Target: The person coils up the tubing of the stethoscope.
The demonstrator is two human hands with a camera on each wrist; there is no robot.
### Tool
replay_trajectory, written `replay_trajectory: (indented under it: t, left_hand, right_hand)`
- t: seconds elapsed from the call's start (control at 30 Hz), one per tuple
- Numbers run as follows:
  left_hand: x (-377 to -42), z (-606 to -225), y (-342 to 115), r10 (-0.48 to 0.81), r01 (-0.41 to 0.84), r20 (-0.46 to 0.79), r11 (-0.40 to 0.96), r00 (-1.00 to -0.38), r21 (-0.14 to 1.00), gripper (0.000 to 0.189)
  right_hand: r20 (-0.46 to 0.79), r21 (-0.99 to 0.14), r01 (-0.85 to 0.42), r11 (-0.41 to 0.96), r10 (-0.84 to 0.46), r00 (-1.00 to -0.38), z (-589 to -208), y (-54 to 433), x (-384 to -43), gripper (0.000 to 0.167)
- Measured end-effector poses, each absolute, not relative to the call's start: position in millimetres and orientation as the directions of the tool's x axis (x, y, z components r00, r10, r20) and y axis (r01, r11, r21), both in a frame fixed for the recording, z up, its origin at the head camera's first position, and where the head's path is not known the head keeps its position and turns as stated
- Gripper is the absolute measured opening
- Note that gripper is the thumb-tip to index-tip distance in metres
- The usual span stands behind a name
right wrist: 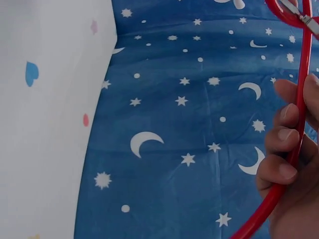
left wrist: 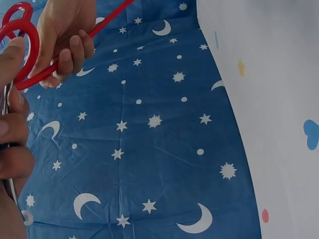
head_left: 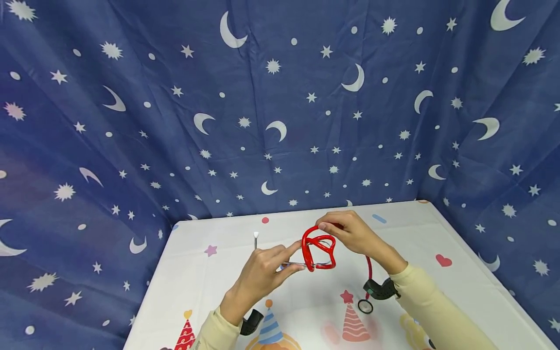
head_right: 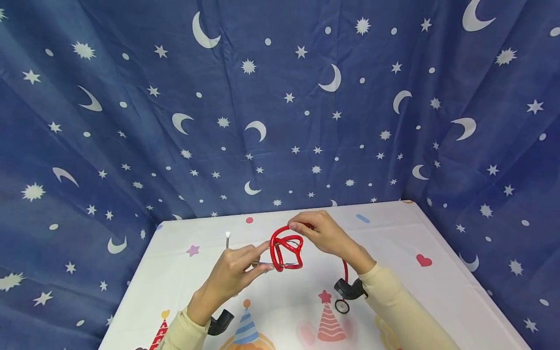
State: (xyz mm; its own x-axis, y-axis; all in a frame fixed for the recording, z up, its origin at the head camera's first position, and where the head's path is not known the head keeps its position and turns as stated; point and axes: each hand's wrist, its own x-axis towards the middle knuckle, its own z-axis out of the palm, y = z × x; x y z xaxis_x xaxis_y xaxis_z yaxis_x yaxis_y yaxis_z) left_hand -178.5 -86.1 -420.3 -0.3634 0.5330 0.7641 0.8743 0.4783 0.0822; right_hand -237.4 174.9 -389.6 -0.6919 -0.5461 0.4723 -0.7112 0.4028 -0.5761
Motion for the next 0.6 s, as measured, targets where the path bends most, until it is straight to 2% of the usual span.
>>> replay_trajectory:
  t: [0.13,0.27,0.4,0.6]
  left_hand:
    - [-179.1,-422.0,-87.7,0.507,0.851,0.759,0.511,-0.409,0.117,0.053]
    - [-179.3,-422.7,-89.5,0.481,0.838,0.759,0.523,-0.440,0.154,0.066]
    - [-179.5,-422.9,-90.6,0.474,0.845,0.763,0.507,-0.439,0.171,0.074]
    - [-180.5,-424.2,-92.5,0.465,0.844,0.768,0.506,-0.440,0.178,0.069]
  right_hand:
    - [0.490,-0.568,-0.711,0.414,-0.524,-0.697,-395.3,174.8,-234.4,0.013]
    - [0.502,-0.562,-0.714,0.417,-0.515,-0.695,-399.0,174.8,-231.1,0.016]
    - [0.500,-0.569,-0.706,0.422,-0.505,-0.704,-402.8,175.1,-227.2,0.019]
    - [0.490,-0.571,-0.699,0.431,-0.504,-0.711,-408.3,173.8,-223.8,0.024]
